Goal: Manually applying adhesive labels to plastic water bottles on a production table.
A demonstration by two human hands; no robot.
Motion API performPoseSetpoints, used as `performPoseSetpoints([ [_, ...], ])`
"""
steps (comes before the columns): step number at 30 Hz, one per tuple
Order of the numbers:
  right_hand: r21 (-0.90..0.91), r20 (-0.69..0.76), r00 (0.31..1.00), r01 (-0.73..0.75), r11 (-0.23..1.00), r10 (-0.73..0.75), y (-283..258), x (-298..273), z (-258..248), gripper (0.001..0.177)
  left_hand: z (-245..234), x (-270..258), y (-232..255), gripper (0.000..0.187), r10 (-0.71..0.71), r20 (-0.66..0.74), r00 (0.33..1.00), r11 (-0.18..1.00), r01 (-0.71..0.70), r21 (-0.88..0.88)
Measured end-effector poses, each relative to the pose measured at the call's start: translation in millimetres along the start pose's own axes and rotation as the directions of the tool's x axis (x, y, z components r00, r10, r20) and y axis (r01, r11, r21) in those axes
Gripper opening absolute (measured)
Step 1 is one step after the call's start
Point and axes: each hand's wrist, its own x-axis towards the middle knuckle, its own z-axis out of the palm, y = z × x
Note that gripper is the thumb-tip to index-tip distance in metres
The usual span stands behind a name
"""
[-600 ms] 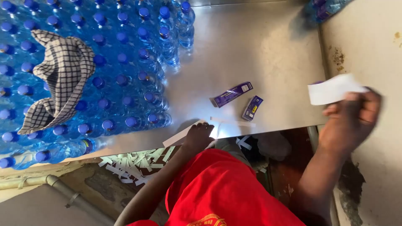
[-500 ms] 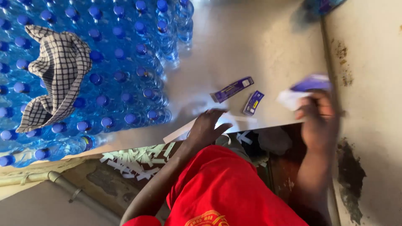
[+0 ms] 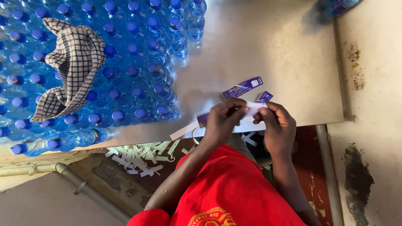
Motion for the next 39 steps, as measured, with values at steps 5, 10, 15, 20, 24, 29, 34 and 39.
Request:
performPoseSetpoints([
  [5, 0.105, -0.028, 0.99, -0.135, 0.985, 0.138, 64.0, -12.7, -5.0, 0.014, -47.0, 15.1, 83.0, 0.009, -0.007, -0.294, 0.956, 0.997, -0.017, -0.079],
  [10, -0.545, 0.15, 0.927, -0.212, 0.811, 0.343, 139.3, -51.7, -3.1, 0.045, -84.7, 20.3, 133.6, 0.02, 0.294, -0.49, 0.82, 0.951, -0.301, 0.068],
  [15, -0.886, 0.392, 0.609, 0.047, 0.462, 0.69, 27.9, -25.0, 0.2, 0.07, -69.1, 10.7, 120.7, 0.021, 0.462, -0.428, 0.777, 0.879, -0.339, 0.334],
  [20, -0.315, 0.402, 0.805, -0.326, 0.892, 0.436, 10.2, 18.4, 1.2, 0.074, -28.2, 7.2, 42.8, 0.035, 0.518, -0.142, 0.844, 0.787, -0.405, 0.466],
  [24, 0.325, 0.155, 0.971, -0.226, 0.918, 0.184, -0.8, 35.7, 34.5, 0.049, -1.2, 5.5, -8.9, 0.037, 0.464, -0.004, 0.886, 0.726, -0.378, 0.574],
  [29, -0.004, -0.031, 0.998, -0.048, 0.999, 0.047, 42.3, 69.9, 10.5, 0.026, -9.3, 46.9, 15.1, 0.065, 0.306, -0.005, 0.952, 0.71, -0.225, 0.667],
  [34, -0.431, -0.066, 0.978, 0.152, 0.89, -0.199, 59.5, 101.1, -44.5, 0.021, -90.0, 124.3, -90.5, 0.086, 0.265, -0.331, 0.905, 0.727, 0.038, 0.686],
  [39, -0.483, -0.01, 1.0, -0.001, 0.876, -0.004, 39.3, 125.9, -58.0, 0.014, -153.2, 208.7, -170.5, 0.106, 0.42, -0.515, 0.747, 0.655, 0.143, 0.742],
])
